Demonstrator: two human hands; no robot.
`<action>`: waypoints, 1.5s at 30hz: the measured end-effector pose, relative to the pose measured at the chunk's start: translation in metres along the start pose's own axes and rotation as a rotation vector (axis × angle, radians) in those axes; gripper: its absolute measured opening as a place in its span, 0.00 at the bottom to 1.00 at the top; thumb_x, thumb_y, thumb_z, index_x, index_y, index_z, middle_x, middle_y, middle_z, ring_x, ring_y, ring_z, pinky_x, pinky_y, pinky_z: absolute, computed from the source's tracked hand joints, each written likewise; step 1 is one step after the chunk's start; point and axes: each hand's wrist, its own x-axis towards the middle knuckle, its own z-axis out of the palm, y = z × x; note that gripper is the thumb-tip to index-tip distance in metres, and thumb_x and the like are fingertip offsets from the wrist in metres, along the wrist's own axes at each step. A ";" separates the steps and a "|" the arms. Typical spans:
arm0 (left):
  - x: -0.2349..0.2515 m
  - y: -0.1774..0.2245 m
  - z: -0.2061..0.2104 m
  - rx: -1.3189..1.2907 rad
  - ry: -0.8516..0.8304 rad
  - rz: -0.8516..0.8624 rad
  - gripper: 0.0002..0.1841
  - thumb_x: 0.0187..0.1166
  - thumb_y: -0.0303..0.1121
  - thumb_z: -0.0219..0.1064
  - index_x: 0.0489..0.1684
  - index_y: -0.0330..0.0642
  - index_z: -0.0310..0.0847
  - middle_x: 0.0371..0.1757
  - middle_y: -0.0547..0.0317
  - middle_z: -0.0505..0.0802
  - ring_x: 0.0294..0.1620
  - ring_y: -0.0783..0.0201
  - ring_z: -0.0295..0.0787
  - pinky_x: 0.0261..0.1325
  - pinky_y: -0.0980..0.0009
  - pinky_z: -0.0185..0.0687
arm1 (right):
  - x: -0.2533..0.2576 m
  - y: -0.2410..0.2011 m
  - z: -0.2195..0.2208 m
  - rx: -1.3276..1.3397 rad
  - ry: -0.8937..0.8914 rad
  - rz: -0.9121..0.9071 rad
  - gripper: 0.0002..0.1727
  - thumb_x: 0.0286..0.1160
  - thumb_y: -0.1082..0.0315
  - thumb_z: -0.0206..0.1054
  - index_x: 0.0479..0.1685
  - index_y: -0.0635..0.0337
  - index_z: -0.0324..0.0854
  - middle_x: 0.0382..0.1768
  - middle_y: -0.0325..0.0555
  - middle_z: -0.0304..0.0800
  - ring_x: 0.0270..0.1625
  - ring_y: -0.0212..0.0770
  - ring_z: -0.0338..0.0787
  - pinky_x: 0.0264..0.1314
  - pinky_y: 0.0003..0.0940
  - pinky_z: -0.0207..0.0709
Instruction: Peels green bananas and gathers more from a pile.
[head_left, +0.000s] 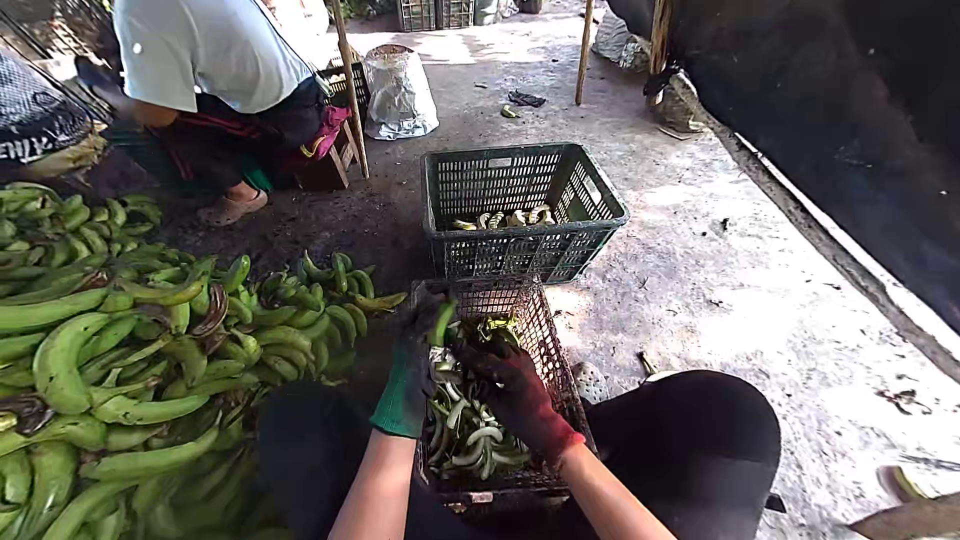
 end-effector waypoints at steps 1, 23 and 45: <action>-0.005 -0.001 0.005 0.005 0.010 -0.022 0.14 0.90 0.33 0.55 0.60 0.34 0.82 0.42 0.57 0.92 0.35 0.70 0.88 0.36 0.74 0.85 | 0.006 0.000 0.003 -0.057 0.051 0.026 0.17 0.71 0.68 0.68 0.56 0.43 0.94 0.59 0.55 0.91 0.64 0.61 0.86 0.67 0.70 0.72; 0.008 -0.030 -0.006 0.017 -0.031 0.036 0.16 0.94 0.32 0.46 0.71 0.34 0.69 0.46 0.60 0.87 0.42 0.77 0.86 0.46 0.77 0.86 | -0.013 0.008 0.024 0.035 0.072 0.190 0.18 0.69 0.68 0.69 0.59 0.53 0.92 0.57 0.56 0.90 0.60 0.57 0.89 0.63 0.62 0.80; 0.005 -0.025 0.007 0.257 -0.060 0.047 0.18 0.91 0.30 0.52 0.71 0.29 0.72 0.42 0.60 0.85 0.37 0.80 0.79 0.43 0.82 0.77 | 0.040 0.021 -0.015 -0.177 -0.134 0.296 0.24 0.81 0.62 0.62 0.76 0.39 0.82 0.64 0.55 0.87 0.65 0.59 0.87 0.69 0.66 0.72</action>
